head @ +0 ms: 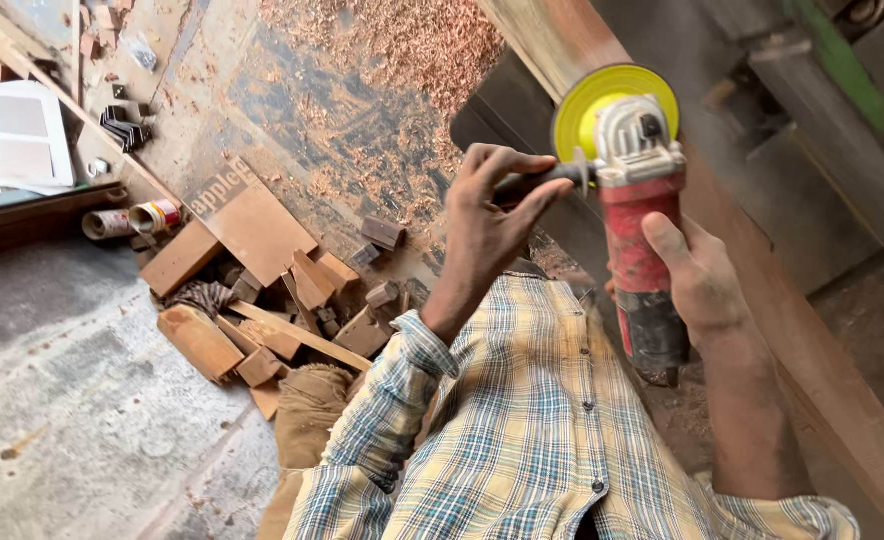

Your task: The person sands a long wooden plank using a handheld power sander, moving the tool back and forth along the surface while holding the plank in place with their other hand.

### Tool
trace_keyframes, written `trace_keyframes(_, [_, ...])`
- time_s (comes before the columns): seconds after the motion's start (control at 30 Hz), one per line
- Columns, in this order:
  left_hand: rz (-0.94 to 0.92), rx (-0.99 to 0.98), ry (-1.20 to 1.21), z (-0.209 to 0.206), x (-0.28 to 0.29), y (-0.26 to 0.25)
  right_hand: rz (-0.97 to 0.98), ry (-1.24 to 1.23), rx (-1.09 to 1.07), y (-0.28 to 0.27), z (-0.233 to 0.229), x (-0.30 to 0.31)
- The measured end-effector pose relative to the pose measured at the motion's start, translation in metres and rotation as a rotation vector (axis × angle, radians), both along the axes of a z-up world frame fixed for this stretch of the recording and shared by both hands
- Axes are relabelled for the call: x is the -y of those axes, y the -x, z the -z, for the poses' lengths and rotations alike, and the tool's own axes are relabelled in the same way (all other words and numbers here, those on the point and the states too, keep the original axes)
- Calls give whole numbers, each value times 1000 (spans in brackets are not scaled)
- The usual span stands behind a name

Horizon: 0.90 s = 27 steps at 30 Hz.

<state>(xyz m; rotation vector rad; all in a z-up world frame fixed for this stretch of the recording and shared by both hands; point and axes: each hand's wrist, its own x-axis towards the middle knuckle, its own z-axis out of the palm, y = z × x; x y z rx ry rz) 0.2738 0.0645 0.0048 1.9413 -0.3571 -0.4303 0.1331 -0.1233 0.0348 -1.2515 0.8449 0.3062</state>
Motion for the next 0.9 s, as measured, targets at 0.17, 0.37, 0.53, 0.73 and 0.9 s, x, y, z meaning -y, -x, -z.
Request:
trace_keyframes(0.17, [-72,-121,170,0,-14,-57,-22,-14,14,-71,-9,-10])
trace_keyframes(0.37, [-111,-75,82,13,-27,-104,-102,-16,41,-132,-5,-16])
trace_keyframes(0.53, [-104,24,70,16,-37,-134,-129,-30,54,-162,-1,-16])
trace_keyframes(0.73, [-93,-2,40,17,-22,-123,-108,-6,35,-147,-4,-8])
trace_keyframes(0.9, [-52,-76,48,6,-12,-84,-39,-10,-37,-99,-9,-4])
